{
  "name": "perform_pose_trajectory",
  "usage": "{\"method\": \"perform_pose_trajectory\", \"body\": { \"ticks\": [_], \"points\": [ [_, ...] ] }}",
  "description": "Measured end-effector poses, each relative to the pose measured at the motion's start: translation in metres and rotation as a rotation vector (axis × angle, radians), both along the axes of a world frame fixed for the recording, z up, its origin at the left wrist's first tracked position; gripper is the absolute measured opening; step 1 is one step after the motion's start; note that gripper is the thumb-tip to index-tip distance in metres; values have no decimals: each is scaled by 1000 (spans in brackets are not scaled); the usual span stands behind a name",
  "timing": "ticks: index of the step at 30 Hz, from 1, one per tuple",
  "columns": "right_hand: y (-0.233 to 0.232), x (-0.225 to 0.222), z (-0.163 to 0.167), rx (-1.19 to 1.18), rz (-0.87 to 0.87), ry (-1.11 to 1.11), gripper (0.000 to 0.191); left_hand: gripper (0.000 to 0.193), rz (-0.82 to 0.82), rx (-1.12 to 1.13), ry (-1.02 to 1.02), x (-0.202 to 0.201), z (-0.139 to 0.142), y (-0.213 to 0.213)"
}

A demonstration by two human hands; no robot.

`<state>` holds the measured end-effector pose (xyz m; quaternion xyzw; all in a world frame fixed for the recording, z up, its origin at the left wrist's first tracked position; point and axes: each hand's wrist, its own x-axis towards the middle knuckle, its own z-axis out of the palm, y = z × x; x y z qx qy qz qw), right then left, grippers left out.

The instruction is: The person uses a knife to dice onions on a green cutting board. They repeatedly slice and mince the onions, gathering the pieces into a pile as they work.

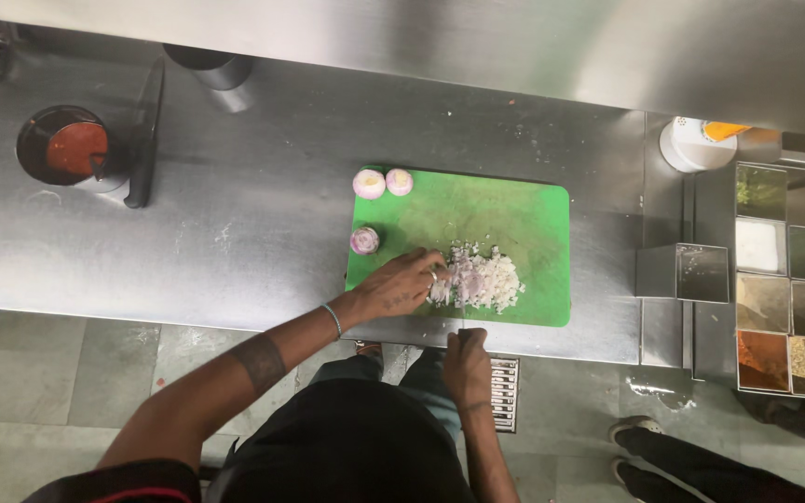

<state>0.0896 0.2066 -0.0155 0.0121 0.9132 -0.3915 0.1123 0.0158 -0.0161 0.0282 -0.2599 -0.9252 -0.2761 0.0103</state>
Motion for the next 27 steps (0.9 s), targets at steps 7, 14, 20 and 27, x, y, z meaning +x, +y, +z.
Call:
{"method": "perform_pose_trajectory", "body": {
  "ticks": [7, 14, 20, 27],
  "points": [
    [12, -3, 10, -58, -12, 74, 28, 58, -292, -163, -151, -24, 4, -1],
    [-12, -15, 19, -93, -89, 160, 32, 35, -311, -110, -29, -35, -16, -8],
    [-43, -35, 24, -99, -138, 128, 28, 29, -279, -78, -77, -32, -26, -11],
    [-62, -42, 26, -98, -87, 363, 22, 15, -198, 39, -131, -23, -29, -13]
  ]
}}
